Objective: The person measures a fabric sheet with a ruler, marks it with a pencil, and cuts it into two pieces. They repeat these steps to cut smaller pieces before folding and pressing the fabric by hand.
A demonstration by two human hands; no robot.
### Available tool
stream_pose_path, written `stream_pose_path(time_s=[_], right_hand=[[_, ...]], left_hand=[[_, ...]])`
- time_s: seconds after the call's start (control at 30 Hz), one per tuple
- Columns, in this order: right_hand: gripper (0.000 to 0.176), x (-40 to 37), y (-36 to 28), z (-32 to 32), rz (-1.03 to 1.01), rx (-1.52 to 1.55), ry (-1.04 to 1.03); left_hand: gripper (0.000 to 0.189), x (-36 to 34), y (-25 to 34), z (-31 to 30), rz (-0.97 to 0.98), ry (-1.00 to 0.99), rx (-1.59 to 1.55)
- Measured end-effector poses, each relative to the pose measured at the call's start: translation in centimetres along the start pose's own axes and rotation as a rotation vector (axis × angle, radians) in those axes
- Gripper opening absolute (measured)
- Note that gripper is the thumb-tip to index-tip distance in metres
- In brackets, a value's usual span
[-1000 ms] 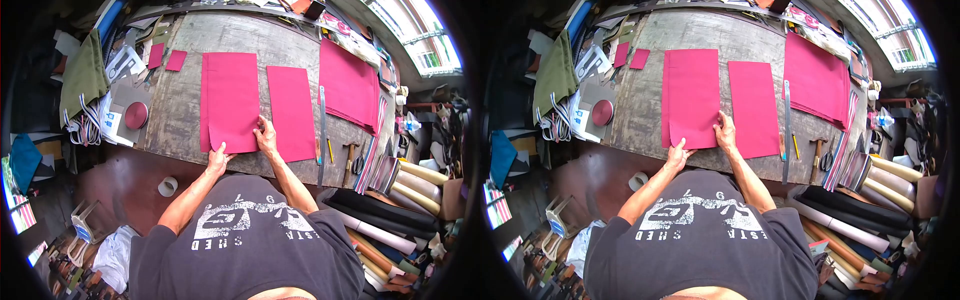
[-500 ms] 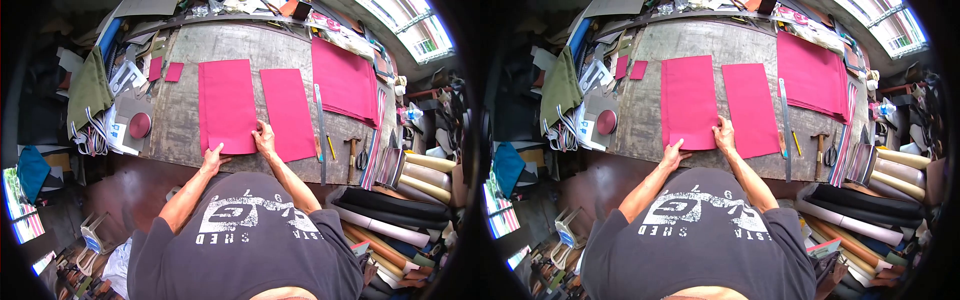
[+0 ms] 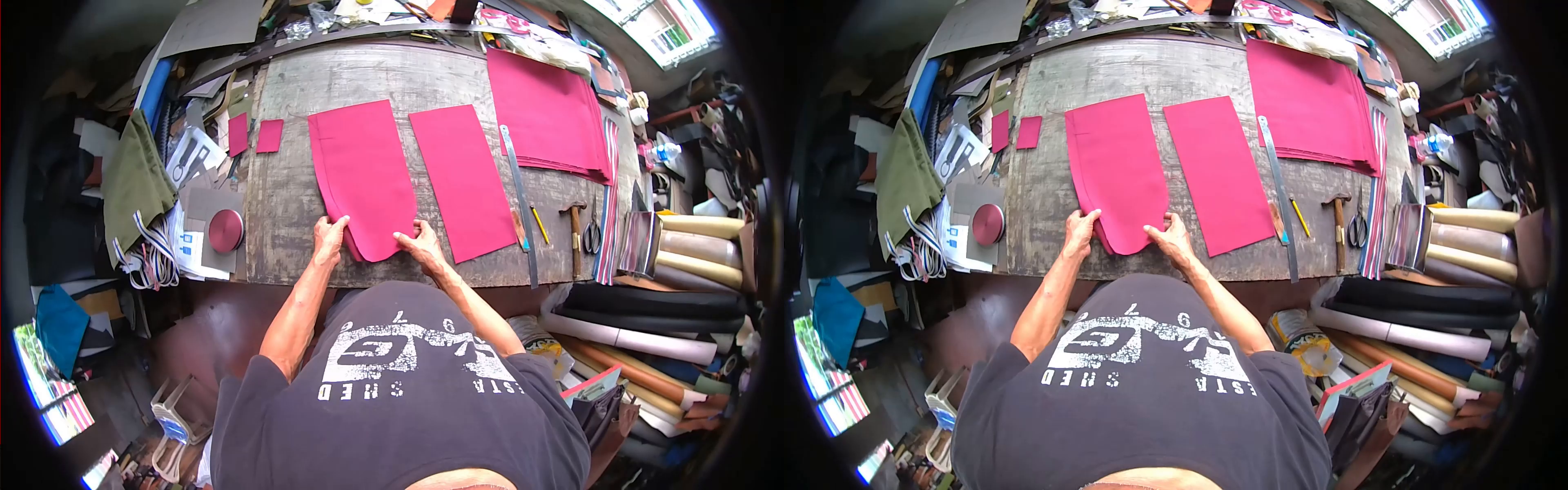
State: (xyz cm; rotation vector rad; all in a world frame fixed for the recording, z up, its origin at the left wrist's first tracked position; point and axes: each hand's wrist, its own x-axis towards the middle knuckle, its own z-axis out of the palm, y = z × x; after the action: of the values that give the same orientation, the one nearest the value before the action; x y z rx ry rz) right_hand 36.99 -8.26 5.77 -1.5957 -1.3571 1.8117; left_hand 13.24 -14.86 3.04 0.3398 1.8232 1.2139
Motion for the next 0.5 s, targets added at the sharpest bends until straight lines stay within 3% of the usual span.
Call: stream_pose_path(time_s=[0.1,0.13,0.23,0.27,0.33,0.37,0.43,0.5], right_hand=[[0.059,-1.6,-1.0,0.3,0.106,0.295,-0.157],[0.061,-3.6,-3.0,0.7,0.08,0.401,-0.169],[0.055,-4.1,-0.9,0.6,0.134,0.417,-0.152],[0.04,-3.7,0.5,0.5,0.171,0.381,-0.099],[0.032,-3.3,2.5,0.4,-0.092,0.259,0.148],[0.029,-3.1,3.4,0.1,-0.222,0.195,0.27],[0.027,-3.4,1.3,-2.0,-0.317,0.19,0.321],[0.025,-4.9,-2.7,-5.2,-0.052,-0.163,0.343]], left_hand=[[0.026,-0.1,2.1,-0.2,-0.096,-0.199,-0.078],[0.024,0.2,1.7,0.2,-0.038,-0.18,-0.157],[0.025,0.2,1.0,-0.4,-0.254,-0.241,-0.264],[0.024,-0.1,-0.4,-0.4,-0.294,-0.274,-0.31],[0.025,-2.4,-2.3,0.2,-0.341,-0.323,-0.293],[0.027,-3.7,-2.2,0.3,-0.428,-0.369,-0.125],[0.033,-6.4,-1.2,0.9,-0.54,-0.515,-0.213],[0.034,-4.9,-0.7,0.9,-0.479,-0.53,-0.308]])
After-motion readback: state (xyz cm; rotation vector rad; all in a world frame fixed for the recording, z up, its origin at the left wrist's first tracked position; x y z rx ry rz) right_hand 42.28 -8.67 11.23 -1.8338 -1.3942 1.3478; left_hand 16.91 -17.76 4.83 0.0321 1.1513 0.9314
